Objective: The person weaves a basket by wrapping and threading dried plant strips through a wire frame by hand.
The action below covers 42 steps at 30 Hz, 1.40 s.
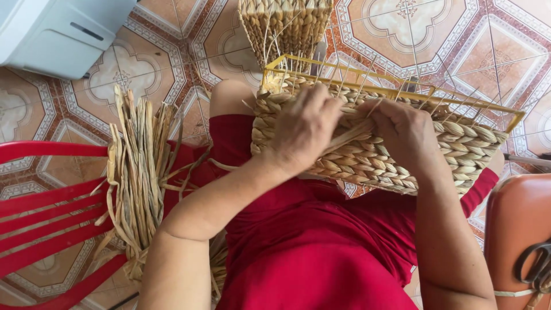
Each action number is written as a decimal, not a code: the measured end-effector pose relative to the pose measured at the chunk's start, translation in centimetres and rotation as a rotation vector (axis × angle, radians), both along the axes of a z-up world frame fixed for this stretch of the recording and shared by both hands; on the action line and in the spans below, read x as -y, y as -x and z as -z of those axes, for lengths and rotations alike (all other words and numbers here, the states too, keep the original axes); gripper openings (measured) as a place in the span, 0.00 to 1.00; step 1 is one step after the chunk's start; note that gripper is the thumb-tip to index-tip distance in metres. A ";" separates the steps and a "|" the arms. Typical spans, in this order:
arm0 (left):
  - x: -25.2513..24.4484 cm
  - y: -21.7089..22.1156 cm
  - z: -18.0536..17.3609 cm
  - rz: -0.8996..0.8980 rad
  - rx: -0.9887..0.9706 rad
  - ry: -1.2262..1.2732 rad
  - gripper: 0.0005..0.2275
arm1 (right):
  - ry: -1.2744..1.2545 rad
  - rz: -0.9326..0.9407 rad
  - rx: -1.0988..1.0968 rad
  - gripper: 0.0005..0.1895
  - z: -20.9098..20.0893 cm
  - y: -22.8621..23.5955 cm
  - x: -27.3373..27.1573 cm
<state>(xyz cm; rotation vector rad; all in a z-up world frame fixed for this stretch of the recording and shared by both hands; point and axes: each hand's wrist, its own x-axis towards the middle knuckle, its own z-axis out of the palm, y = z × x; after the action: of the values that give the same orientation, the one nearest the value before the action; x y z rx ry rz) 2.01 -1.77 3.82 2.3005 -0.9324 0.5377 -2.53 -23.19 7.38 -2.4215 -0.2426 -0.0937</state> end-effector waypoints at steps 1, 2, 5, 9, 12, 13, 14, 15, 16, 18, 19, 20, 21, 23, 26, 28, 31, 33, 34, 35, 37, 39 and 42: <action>-0.8 -0.6 0.5 -0.035 -0.106 -0.056 0.12 | -0.052 0.035 -0.073 0.11 -1.1 0.0 -0.4; -1.6 -1.3 0.9 -0.068 -0.213 -0.112 0.11 | -0.104 0.070 -0.147 0.13 -2.2 0.0 -0.9; -3.6 -1.9 0.5 -0.094 -0.129 -0.090 0.13 | -0.192 0.295 -0.113 0.05 -0.4 0.0 -1.1; -6.0 -1.9 -1.5 -0.121 0.012 -0.096 0.10 | -0.234 0.253 0.019 0.04 0.7 0.1 -1.4; -8.4 -2.9 0.7 -0.040 0.039 -0.058 0.08 | -0.171 0.232 0.024 0.07 0.5 0.1 -1.1; -9.4 -3.0 0.5 -0.043 0.026 -0.038 0.07 | -0.409 0.230 -0.030 0.09 0.8 0.3 -0.7; -10.4 -3.0 0.3 -0.047 0.013 -0.019 0.07 | -0.647 0.228 -0.087 0.13 1.1 0.6 -0.3; -12.3 -3.3 0.5 -0.057 0.012 -0.021 0.07 | -0.648 0.219 -0.092 0.13 1.0 1.1 -0.3; -14.2 -3.6 0.7 -0.118 -0.017 -0.002 0.05 | -0.704 0.242 -0.033 0.11 0.8 1.5 -0.3; -17.5 -3.5 -0.4 -0.190 -0.043 0.015 0.04 | -0.763 0.254 0.025 0.09 1.5 2.6 0.4; -18.9 -2.9 -1.5 -0.236 -0.143 0.103 0.04 | -0.759 0.277 0.064 0.07 2.5 3.4 1.0; -20.4 -2.2 -2.6 -0.282 -0.241 0.192 0.04 | -0.754 0.299 0.103 0.06 3.5 4.1 1.7; -21.9 -1.9 -2.3 -0.301 -0.246 0.189 0.04 | -0.757 0.284 0.089 0.06 3.7 4.8 2.2; -25.2 -1.2 -1.9 -0.401 -0.286 0.220 0.05 | -0.842 0.360 0.079 0.04 4.3 5.9 3.0; -30.4 -0.7 0.0 -0.592 -0.311 0.216 0.06 | -0.684 0.539 0.051 0.09 3.5 7.0 2.8; -33.5 -0.1 3.1 -0.647 -0.358 0.171 0.06 | -0.693 0.461 0.006 0.09 11.9 8.4 10.5; -35.8 0.4 6.4 -0.735 -0.511 0.111 0.05 | -0.717 0.385 -0.032 0.10 16.0 10.1 14.2; -36.0 0.6 8.4 -0.785 -0.631 0.094 0.05 | -0.728 0.375 -0.045 0.10 16.4 10.0 13.7; -35.8 0.7 9.4 -0.784 -0.684 0.013 0.04 | -0.733 0.379 -0.052 0.10 16.3 10.0 13.5; -35.5 0.6 10.5 -0.777 -0.737 -0.066 0.03 | -0.735 0.387 -0.056 0.11 16.1 10.1 13.5; -34.7 0.0 13.1 -0.823 -0.805 -0.113 0.04 | -0.738 0.394 -0.055 0.11 15.7 10.0 13.3; -34.3 -0.8 16.3 -0.865 -0.870 -0.161 0.05 | -0.742 0.402 -0.051 0.11 15.3 9.9 13.0; -34.5 -1.2 20.9 -0.991 -0.726 -0.277 0.15 | -0.746 0.428 -0.050 0.12 13.5 9.9 11.5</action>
<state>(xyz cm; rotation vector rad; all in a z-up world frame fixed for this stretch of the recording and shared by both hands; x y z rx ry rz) 3.18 32.77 -17.08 2.7791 0.5496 -0.1097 -12.46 -34.67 -6.10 -1.6899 0.2961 -0.2634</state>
